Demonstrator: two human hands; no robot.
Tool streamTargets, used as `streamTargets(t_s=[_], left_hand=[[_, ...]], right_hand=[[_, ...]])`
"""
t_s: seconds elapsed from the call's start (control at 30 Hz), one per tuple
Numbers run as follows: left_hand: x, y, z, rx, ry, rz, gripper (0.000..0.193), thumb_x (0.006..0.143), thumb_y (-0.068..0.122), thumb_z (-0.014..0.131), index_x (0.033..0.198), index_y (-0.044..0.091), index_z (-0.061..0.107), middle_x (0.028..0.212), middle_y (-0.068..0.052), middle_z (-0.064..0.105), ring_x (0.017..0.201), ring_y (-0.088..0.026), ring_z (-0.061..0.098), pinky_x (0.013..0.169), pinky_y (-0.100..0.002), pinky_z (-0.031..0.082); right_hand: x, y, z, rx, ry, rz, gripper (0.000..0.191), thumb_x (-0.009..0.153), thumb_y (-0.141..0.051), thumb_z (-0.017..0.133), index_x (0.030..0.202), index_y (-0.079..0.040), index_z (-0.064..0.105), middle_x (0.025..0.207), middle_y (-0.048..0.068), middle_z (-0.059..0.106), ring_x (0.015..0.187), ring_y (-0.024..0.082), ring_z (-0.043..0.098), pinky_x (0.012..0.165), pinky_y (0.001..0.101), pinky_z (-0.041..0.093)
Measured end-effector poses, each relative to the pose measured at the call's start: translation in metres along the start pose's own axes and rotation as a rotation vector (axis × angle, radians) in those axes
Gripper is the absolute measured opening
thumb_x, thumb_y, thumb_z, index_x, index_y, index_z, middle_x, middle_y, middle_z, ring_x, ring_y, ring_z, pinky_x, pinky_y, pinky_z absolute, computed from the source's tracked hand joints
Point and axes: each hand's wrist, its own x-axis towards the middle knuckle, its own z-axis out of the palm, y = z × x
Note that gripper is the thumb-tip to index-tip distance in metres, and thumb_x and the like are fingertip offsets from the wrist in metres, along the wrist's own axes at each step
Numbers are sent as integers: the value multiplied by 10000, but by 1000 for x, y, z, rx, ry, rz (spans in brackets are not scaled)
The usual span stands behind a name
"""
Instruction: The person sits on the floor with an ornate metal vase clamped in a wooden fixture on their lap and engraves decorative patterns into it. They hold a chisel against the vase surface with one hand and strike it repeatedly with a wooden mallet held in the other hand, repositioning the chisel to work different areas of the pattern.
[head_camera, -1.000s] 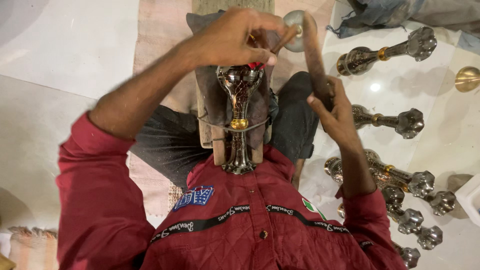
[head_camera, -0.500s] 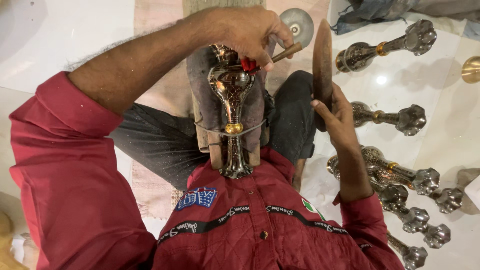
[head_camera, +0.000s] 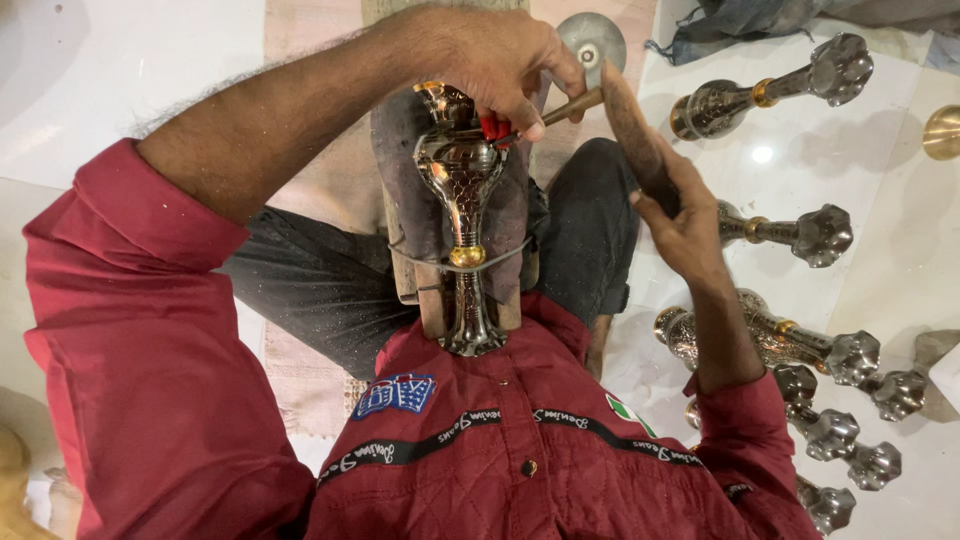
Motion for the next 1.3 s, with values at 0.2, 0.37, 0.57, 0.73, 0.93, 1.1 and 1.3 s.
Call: streamTargets(t_s=[0.2,0.37,0.57,0.73,0.93,1.1,1.3], left_hand=[[4,-14,4,36,81,-9,525,831,175,819,1331,141,666,849,-146,759,727,-209,766,614,-358,619],[10,-23,8,108,222,190,668,759,199,907,1350,51,633,934,-132,729,794,-226,746,666,-378,594],[-7,-20,3,9,135,225,520,817,154,833,1313,93,690,865,-100,767,752,-179,728,640,-356,553],[-19,-15,-1,-84,125,225,472,849,132,798,1303,104,672,850,-67,756,742,-127,730,643,-311,560],[-13,-16,2,-55,151,263,456,850,135,815,1285,95,685,883,-82,760,768,-152,726,652,-332,557],[-15,-17,4,-43,201,275,464,832,136,836,1266,79,683,885,-98,758,770,-172,738,657,-343,564],[-20,-16,7,9,269,322,429,816,112,848,1208,46,686,891,-112,761,796,-179,753,674,-352,570]], right_hand=[[8,-4,-3,-110,17,57,659,962,73,684,1568,8,434,1394,220,603,1337,289,591,1142,406,473],[12,-2,-7,325,106,154,678,999,61,680,1574,56,320,1505,216,488,1427,315,475,1205,417,392],[2,-10,-8,36,0,244,685,960,61,659,1596,-41,424,1420,173,577,1342,263,561,1147,373,443],[6,-6,-3,358,40,192,693,959,89,640,1594,-14,383,1497,155,551,1399,234,538,1184,366,435],[18,-7,-12,462,93,210,720,1012,90,654,1657,-47,364,1364,190,618,1256,259,616,1132,392,505],[24,-17,-18,680,111,264,697,1016,56,638,1633,-54,334,1361,132,624,1256,210,624,1105,375,530],[29,-29,-24,653,127,193,624,1011,39,662,1559,-159,439,1303,129,640,1247,224,640,1110,362,555]])
